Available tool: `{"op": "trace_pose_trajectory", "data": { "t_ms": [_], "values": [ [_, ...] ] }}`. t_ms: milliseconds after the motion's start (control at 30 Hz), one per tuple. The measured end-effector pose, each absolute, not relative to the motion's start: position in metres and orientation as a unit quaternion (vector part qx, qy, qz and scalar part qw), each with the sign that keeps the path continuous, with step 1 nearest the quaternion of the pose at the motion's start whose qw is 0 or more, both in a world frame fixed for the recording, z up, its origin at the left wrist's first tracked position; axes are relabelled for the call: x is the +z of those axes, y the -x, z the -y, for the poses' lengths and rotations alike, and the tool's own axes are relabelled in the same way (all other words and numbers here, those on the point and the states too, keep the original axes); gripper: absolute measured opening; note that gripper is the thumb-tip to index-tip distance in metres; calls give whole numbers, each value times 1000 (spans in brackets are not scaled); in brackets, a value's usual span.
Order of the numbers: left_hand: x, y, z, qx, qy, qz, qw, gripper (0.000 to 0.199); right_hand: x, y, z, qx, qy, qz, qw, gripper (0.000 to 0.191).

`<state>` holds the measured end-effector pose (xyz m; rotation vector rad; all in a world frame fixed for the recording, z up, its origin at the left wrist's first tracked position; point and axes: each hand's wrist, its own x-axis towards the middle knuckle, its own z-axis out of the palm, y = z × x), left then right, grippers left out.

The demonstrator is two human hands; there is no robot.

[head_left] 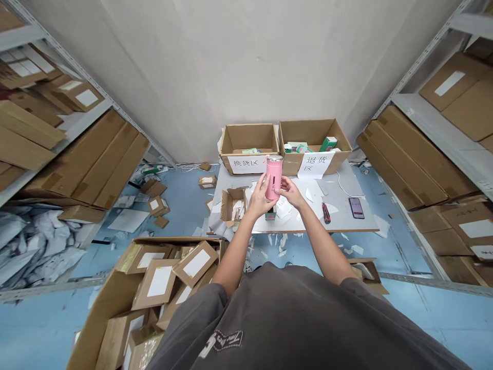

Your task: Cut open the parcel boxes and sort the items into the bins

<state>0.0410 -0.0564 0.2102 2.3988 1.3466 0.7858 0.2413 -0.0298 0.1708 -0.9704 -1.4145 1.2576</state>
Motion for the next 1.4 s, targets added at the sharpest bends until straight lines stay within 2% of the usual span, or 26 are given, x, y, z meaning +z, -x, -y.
{"op": "trace_pose_trajectory", "data": {
  "t_ms": [233,433,600,733,833,933,1067,1167,1300,1400],
  "values": [
    [210,-48,65,273,-810,-505,121,108,175,-239,35,506,391,582,502,92],
    [207,-45,69,301,-800,-471,218,111,197,-242,44,531,346,599,489,94],
    [215,-43,71,270,-810,-497,156,111,202,-227,51,494,371,600,509,101],
    [218,-46,76,315,-794,-504,130,109,205,-220,58,444,406,602,524,103],
    [215,-44,79,330,-801,-467,179,109,211,-222,62,457,382,617,515,106],
    [212,-41,76,342,-802,-443,207,116,218,-219,65,467,363,625,510,110],
    [212,-41,70,409,-783,-441,160,129,220,-211,69,433,401,623,514,111],
    [213,-41,71,435,-777,-424,163,126,220,-213,72,411,410,633,512,111],
    [212,-37,71,448,-768,-393,235,119,221,-222,71,400,397,657,500,112],
    [210,-37,67,446,-776,-385,226,123,222,-222,70,389,404,667,490,110]
  ]
}}
